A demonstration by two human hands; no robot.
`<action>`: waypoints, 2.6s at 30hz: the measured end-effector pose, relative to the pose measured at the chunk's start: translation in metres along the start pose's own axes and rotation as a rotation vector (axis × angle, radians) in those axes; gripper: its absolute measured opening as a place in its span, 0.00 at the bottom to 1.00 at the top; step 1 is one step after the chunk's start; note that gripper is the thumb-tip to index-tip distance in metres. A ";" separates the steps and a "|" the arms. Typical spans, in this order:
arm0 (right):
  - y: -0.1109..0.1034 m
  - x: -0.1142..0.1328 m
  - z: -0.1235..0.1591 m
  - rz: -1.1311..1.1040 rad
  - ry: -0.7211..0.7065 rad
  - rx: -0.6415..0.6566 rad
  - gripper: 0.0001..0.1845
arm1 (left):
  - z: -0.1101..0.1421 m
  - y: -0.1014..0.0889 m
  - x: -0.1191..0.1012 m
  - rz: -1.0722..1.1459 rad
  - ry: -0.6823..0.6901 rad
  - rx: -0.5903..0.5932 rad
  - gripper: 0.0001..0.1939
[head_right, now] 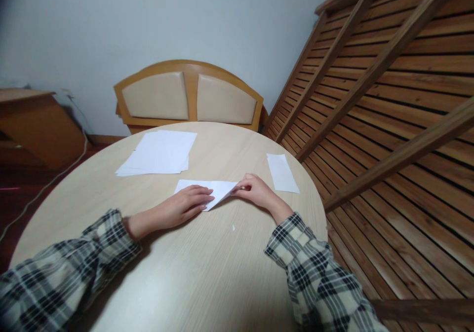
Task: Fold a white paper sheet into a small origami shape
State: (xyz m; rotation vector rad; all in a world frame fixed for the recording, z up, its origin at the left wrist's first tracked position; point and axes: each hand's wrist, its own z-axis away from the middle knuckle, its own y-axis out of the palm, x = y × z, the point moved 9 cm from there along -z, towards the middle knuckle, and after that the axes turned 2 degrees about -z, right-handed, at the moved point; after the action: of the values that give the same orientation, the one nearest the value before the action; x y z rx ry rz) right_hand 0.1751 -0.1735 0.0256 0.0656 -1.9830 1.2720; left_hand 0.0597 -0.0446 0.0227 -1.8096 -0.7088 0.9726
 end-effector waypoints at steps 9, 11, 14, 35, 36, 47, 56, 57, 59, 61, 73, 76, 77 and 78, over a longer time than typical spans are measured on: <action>0.003 -0.011 -0.010 0.059 0.087 -0.143 0.13 | 0.000 0.006 0.010 0.069 -0.061 -0.041 0.21; 0.005 -0.011 -0.013 0.107 0.098 -0.167 0.15 | 0.002 0.006 0.014 0.089 -0.088 -0.048 0.23; 0.008 -0.011 -0.017 0.186 0.120 -0.200 0.17 | 0.003 0.004 0.017 0.106 -0.116 -0.066 0.25; 0.017 -0.006 -0.020 0.419 0.170 -0.231 0.18 | -0.001 0.003 -0.012 -0.133 0.049 0.004 0.19; 0.017 -0.006 -0.020 0.419 0.172 -0.231 0.18 | -0.001 0.005 -0.012 -0.126 0.053 0.010 0.19; 0.008 0.002 -0.015 0.312 0.152 -0.320 0.18 | 0.000 0.008 -0.009 -0.049 0.039 0.029 0.19; 0.020 0.035 -0.007 0.233 -0.166 -0.149 0.09 | -0.001 0.009 -0.011 -0.068 0.032 0.046 0.19; 0.023 0.035 -0.007 0.236 -0.164 -0.137 0.10 | -0.001 0.008 -0.011 -0.064 0.036 0.041 0.19; 0.028 0.034 -0.007 0.246 -0.150 -0.119 0.11 | -0.001 0.008 -0.011 -0.052 0.045 0.029 0.19; 0.031 0.034 -0.006 0.254 -0.144 -0.103 0.13 | -0.001 0.008 -0.010 -0.046 0.048 0.018 0.19; 0.044 0.036 -0.005 0.272 -0.138 -0.025 0.16 | -0.001 0.013 -0.006 -0.092 0.030 0.030 0.20; 0.044 0.037 -0.005 0.266 -0.137 -0.019 0.16 | -0.001 0.013 -0.006 -0.098 0.024 0.039 0.20; 0.044 0.037 -0.005 0.264 -0.135 -0.017 0.16 | -0.001 0.013 -0.006 -0.091 0.023 0.041 0.20; 0.043 0.037 -0.005 0.264 -0.132 -0.017 0.16 | -0.001 0.012 -0.007 -0.084 0.023 0.046 0.20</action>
State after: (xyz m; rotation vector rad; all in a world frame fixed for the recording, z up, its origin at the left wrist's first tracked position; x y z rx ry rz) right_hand 0.1334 -0.1352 0.0174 -0.1273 -2.1696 1.4485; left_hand 0.0573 -0.0553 0.0137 -1.7346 -0.7371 0.9044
